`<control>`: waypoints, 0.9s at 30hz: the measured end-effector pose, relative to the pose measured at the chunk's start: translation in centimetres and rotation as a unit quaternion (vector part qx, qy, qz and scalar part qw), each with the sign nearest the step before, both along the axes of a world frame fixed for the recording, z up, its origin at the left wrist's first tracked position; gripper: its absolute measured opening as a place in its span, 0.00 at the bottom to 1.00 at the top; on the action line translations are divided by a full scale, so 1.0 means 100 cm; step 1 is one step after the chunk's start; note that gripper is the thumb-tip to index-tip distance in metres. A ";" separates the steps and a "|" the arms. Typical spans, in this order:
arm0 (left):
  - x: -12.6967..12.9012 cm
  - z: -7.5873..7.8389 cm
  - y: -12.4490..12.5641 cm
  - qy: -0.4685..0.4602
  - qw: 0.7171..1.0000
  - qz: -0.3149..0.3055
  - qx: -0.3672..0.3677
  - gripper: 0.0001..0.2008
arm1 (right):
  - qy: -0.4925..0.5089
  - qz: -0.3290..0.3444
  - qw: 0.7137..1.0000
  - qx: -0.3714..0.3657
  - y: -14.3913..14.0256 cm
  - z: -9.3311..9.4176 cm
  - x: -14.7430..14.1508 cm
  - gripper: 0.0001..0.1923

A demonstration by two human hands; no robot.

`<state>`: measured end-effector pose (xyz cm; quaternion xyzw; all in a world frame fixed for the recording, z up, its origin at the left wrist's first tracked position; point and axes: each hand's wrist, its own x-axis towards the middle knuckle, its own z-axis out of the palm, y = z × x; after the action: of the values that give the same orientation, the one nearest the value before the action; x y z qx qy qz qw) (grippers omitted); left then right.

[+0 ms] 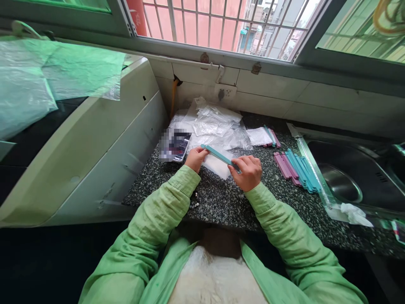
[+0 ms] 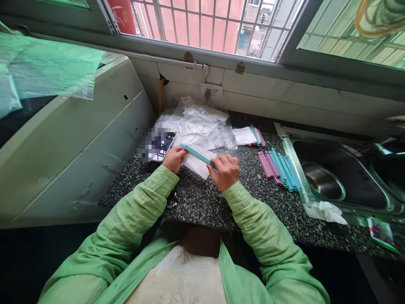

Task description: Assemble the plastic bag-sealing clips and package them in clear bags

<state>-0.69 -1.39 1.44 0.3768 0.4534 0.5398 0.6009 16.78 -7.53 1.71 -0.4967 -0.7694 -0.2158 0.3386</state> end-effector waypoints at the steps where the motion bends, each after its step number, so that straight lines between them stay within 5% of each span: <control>1: 0.000 0.000 0.000 0.001 1.000 0.002 0.001 0.07 | -0.003 -0.001 1.000 0.000 0.000 0.000 0.000 0.08; 27: -0.001 -0.001 0.001 0.004 1.000 0.020 -0.017 0.12 | 0.136 0.058 0.989 -0.010 0.004 0.001 0.006 0.05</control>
<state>-0.80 -1.30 1.37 0.3597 0.4724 0.5423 0.5945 17.36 -7.14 1.81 -0.4792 -0.7460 -0.1183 0.4470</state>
